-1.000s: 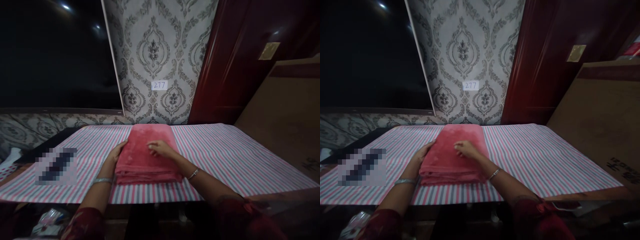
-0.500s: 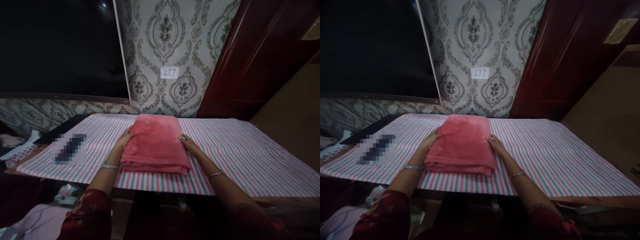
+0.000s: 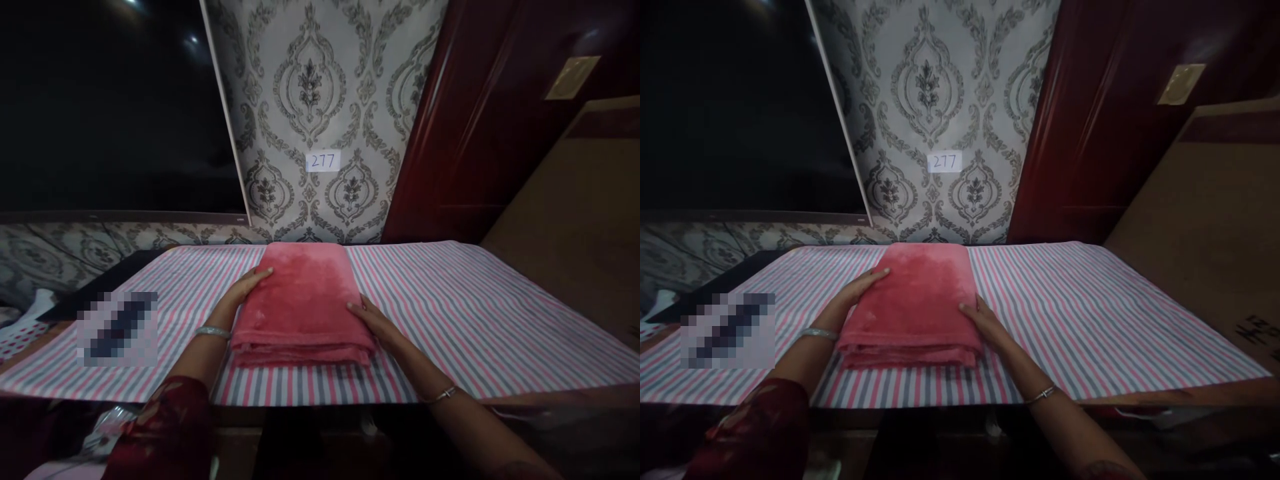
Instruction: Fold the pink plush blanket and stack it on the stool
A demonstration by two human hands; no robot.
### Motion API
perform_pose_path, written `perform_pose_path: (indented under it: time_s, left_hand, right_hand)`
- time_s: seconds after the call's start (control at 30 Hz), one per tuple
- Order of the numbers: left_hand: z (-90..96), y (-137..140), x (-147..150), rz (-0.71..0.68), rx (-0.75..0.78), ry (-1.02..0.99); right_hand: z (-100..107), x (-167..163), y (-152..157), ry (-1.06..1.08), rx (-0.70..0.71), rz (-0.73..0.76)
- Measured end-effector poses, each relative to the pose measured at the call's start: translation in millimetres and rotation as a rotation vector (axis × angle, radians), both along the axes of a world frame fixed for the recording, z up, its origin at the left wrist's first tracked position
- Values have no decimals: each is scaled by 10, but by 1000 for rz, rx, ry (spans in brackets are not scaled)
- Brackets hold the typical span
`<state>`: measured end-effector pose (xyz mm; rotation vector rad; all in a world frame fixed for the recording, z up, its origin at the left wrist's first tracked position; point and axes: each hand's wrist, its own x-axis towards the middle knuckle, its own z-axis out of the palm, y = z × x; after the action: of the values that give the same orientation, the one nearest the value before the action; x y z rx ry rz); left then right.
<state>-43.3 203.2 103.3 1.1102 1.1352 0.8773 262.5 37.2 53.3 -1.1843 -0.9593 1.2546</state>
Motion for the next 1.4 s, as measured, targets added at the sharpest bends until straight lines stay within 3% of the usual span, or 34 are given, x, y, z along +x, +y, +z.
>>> perform_pose_path:
  time_s: [0.17, 0.3, 0.33, 0.4, 0.47, 0.53, 0.63, 0.7, 0.8, 0.93, 1.03, 1.17, 1.4]
  left_hand:
    - [107, -31, 151, 88, -107, -53]
    - [284, -212, 344, 191, 12, -145]
    - [331, -325, 427, 221, 70, -189]
    - [380, -650, 628, 245, 199, -315]
    - [314, -1076, 826, 197, 303, -506]
    - [115, -1505, 946, 35, 178, -540]
    - [-283, -1913, 907, -228, -240, -441]
    - [-456, -1954, 777, -207, -357, -451]
    - [-475, -1759, 576, -33, -302, -480]
    - [-322, -1360, 470, 268, -88, -350]
    - [-257, -1112, 507, 137, 0, -184]
    - [-202, -840, 612, -123, -9, -19]
    - [-123, -509, 753, -221, -50, 24]
  right_hand:
    - [115, -6, 56, -2, 32, 68]
    - [541, 406, 294, -352, 119, 98]
    - [708, 573, 366, -493, 187, 83]
    - [1051, 952, 511, -567, 219, 53]
    - [1313, 1319, 625, -641, 224, -18]
    - [1403, 1583, 660, -905, 198, -143]
    - [1158, 1694, 509, -1126, 177, -151]
    - [829, 1623, 290, -1143, 188, -39]
    - [353, 1491, -136, -1128, 279, -49]
    - [-33, 1501, -687, -1016, 262, -384]
    - [-217, 1539, -988, -778, 75, -586]
    - [-280, 1415, -1185, -323, -99, -489]
    - [82, 1061, -1199, -52, 12, -329]
